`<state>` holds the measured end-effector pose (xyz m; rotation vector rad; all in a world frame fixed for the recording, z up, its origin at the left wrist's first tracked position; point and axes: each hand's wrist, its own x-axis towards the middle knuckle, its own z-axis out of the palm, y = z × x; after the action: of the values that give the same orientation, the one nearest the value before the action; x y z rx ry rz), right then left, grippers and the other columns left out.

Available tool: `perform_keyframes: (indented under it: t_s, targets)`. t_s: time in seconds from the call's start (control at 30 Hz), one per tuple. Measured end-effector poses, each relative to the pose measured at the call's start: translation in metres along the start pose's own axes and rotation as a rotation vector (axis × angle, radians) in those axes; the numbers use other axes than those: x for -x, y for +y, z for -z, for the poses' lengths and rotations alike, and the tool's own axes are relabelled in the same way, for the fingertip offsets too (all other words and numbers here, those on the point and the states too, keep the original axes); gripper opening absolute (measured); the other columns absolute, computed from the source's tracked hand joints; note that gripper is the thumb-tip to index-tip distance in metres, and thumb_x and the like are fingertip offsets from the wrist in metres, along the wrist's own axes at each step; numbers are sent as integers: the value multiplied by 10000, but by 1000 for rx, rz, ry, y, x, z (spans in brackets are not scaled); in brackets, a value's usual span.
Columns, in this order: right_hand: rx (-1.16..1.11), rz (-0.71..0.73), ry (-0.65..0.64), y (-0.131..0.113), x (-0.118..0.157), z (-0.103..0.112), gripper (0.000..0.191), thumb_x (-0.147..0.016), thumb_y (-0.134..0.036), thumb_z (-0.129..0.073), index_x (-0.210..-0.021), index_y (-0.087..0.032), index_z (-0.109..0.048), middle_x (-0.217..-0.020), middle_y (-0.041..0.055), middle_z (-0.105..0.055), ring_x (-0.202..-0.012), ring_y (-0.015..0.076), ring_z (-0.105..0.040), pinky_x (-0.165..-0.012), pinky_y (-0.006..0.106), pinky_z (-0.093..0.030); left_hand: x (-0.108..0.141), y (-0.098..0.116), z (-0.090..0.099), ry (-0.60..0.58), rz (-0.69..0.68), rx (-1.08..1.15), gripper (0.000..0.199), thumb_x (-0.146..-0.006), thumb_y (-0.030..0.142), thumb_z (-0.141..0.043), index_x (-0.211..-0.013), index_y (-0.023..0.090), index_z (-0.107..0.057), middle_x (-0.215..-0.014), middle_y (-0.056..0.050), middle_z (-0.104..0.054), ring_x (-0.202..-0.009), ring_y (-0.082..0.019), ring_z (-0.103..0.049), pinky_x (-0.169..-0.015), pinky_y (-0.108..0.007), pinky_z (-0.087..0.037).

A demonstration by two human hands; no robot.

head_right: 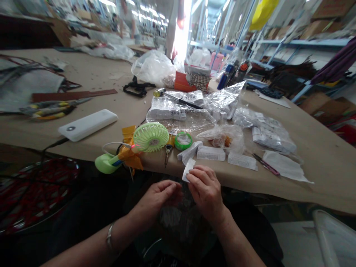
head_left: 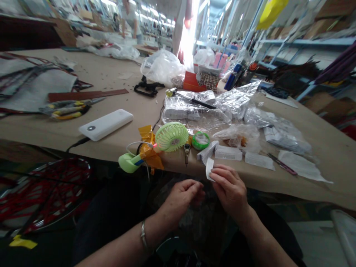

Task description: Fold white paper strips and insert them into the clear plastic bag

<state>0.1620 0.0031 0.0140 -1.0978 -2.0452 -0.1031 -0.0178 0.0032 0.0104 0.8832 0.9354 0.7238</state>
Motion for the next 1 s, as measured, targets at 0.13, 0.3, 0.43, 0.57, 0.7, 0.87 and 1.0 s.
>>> perform_keyframes:
  t_s: [0.13, 0.3, 0.43, 0.57, 0.7, 0.87, 1.0]
  targets:
    - [-88, 95, -91, -30, 11, 7, 225, -800, -98, -541, -989, -198, -613, -954, 60, -660, -1027, 229, -558, -890, 434, -451, -4, 7, -22, -91, 124, 520, 269, -770, 359, -600, -859, 106, -620, -753, -59, -624, -598, -101, -566, -568, -213, -446]
    - [-27, 53, -159, -22, 11, 13, 297, -829, -186, -528, -1125, -175, -550, -1063, 89, -623, -1106, 246, -501, -928, 430, -433, -9, 3, -26, 8, 148, 501, 114, -760, 191, -611, -808, 88, -603, -671, -40, -612, -528, -80, -550, -509, -186, -427]
    - [320, -201, -138, 14, 0, 13, 512, -842, -382, -529, -1276, -125, -445, -1204, 160, -538, -1150, 322, -443, -933, 494, -401, -5, 1, -23, 63, 215, 336, 178, -804, 230, -565, -914, 92, -590, -642, -42, -621, -538, -124, -590, -531, -244, -467]
    - [529, -275, -234, 33, -2, 9, 511, -803, -368, -590, -1246, -133, -491, -1253, 157, -520, -1137, 360, -439, -904, 525, -380, -3, 0, -21, 59, 250, 278, 186, -800, 240, -574, -911, 92, -594, -620, -26, -613, -512, -116, -586, -512, -228, -450]
    - [466, -215, -196, 39, 6, 11, 296, -833, -242, -550, -1121, -183, -587, -1148, 95, -605, -1087, 284, -497, -924, 455, -383, -3, -1, -20, 44, 274, 257, 185, -801, 248, -571, -908, 99, -596, -608, -27, -617, -503, -123, -590, -496, -224, -445]
    - [201, -186, 15, 38, 15, 17, 140, -864, -198, -507, -882, -207, -646, -941, 57, -669, -972, 212, -583, -878, 390, -448, -2, 2, -20, 49, 297, 275, 169, -817, 238, -542, -889, 97, -602, -653, -61, -644, -536, -137, -610, -531, -250, -481]
    - [-79, -111, 19, 11, 18, 14, 158, -848, -148, -514, -903, -228, -639, -940, 54, -661, -1010, 207, -585, -862, 396, -477, -2, 6, -19, -15, 312, 399, 161, -797, 214, -561, -860, 84, -632, -722, -97, -667, -570, -148, -617, -571, -283, -498]
